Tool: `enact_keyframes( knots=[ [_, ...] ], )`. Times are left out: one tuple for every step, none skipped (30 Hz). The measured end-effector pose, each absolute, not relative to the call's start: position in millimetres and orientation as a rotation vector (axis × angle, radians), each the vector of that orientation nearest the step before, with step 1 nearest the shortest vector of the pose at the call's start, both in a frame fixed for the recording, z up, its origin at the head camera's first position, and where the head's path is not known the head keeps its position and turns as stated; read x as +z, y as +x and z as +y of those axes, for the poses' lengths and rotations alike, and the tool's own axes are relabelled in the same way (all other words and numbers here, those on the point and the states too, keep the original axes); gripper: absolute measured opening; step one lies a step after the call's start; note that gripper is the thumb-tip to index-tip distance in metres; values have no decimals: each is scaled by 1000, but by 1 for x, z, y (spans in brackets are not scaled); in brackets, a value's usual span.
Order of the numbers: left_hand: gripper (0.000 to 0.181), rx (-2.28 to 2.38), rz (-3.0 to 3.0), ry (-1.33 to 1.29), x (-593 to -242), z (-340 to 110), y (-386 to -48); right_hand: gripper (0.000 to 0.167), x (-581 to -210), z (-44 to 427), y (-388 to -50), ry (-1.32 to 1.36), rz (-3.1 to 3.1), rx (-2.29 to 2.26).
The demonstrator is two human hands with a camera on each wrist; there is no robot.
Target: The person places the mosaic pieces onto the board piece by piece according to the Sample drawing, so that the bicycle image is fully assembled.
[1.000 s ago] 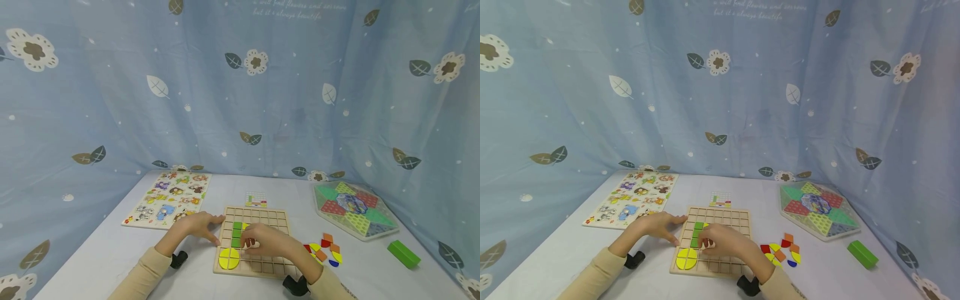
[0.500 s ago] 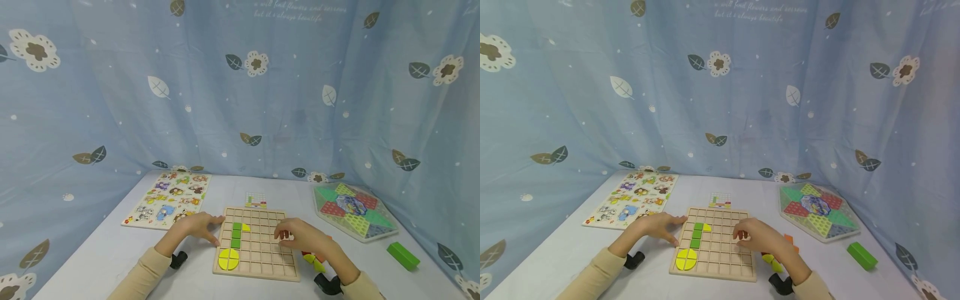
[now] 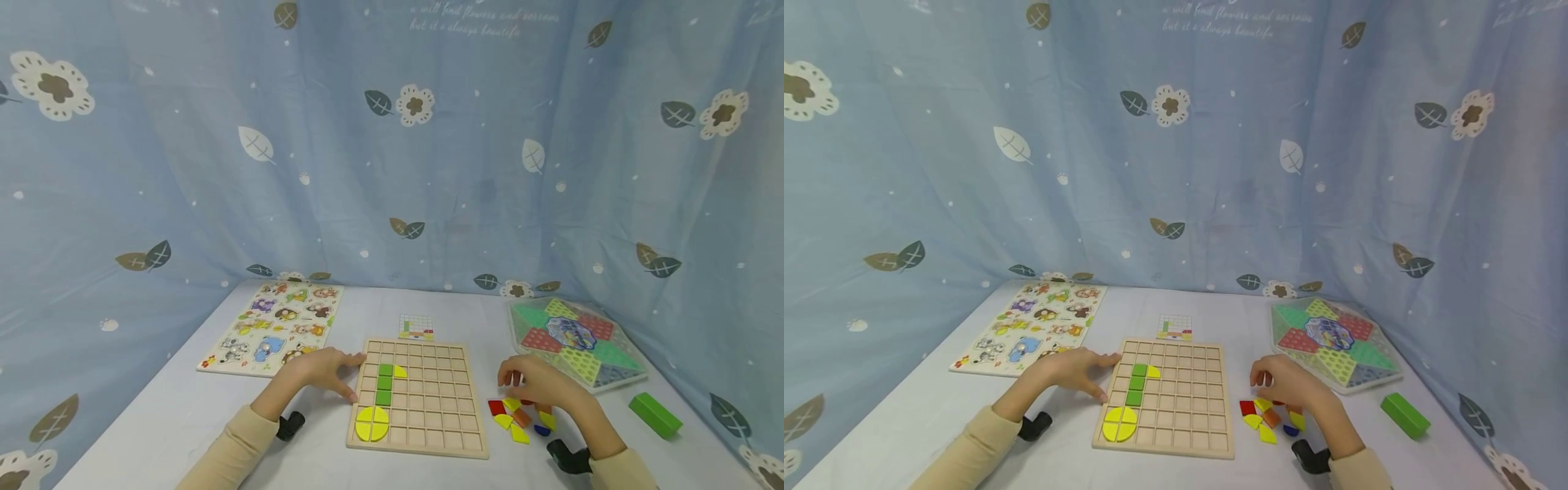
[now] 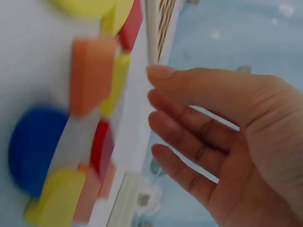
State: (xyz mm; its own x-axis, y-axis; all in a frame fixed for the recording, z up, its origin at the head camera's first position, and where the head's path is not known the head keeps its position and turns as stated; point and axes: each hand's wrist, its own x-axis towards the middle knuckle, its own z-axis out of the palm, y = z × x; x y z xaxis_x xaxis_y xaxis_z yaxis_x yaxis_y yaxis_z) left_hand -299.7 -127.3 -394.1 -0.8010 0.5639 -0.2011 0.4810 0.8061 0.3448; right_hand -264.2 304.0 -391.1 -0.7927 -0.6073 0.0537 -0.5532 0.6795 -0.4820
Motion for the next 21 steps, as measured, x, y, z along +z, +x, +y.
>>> enact_keyframes(
  knots=[
    [87,400,2700,805,-394,-128,-300,8,-392,307,-265,-921,2784,-738],
    [87,399,2700,807,-395,-128,-300,9,-393,310,-266,-883,2794,-732],
    [87,397,2699,812,-395,-128,-300,9,-394,313,-266,-840,2806,-724],
    [87,396,2698,815,-395,-128,-300,10,-395,315,-267,-797,2821,-714],
    [88,392,2697,818,-395,-128,-301,10,-395,318,-267,-757,2836,-706],
    [88,391,2696,821,-395,-128,-301,10,-396,320,-267,-722,2849,-702],
    [88,390,2694,823,-395,-128,-301,10,-396,322,-267,-700,2861,-699],
    [88,392,2693,820,-395,-128,-301,10,-396,324,-268,-687,2864,-704],
    [87,395,2691,818,-395,-128,-301,10,-397,326,-268,-677,2864,-711],
    [87,398,2690,814,-395,-127,-301,10,-396,328,-268,-672,2859,-720],
    [87,398,2691,812,-395,-127,-301,11,-396,330,-268,-675,2852,-732],
    [87,400,2691,811,-395,-127,-301,11,-396,332,-268,-688,2845,-741],
    [87,401,2692,807,-395,-127,-300,11,-395,334,-268,-701,2835,-749],
    [87,403,2694,802,-395,-127,-300,11,-395,337,-268,-713,2825,-757],
    [87,403,2695,798,-395,-128,-300,11,-395,339,-268,-724,2816,-760],
    [87,401,2696,798,-395,-127,-300,11,-395,341,-268,-734,2807,-761],
    [87,401,2696,797,-395,-127,-300,11,-395,343,-268,-742,2799,-761],
    [87,402,2695,797,-394,-127,-299,11,-395,345,-268,-748,2790,-760],
    [87,403,2695,796,-394,-127,-299,12,-395,346,-268,-749,2784,-758],
    [87,404,2694,798,-394,-127,-300,12,-395,347,-269,-747,2778,-758],
    [87,406,2693,802,-394,-127,-300,13,-396,349,-269,-744,2775,-757]
  ],
)
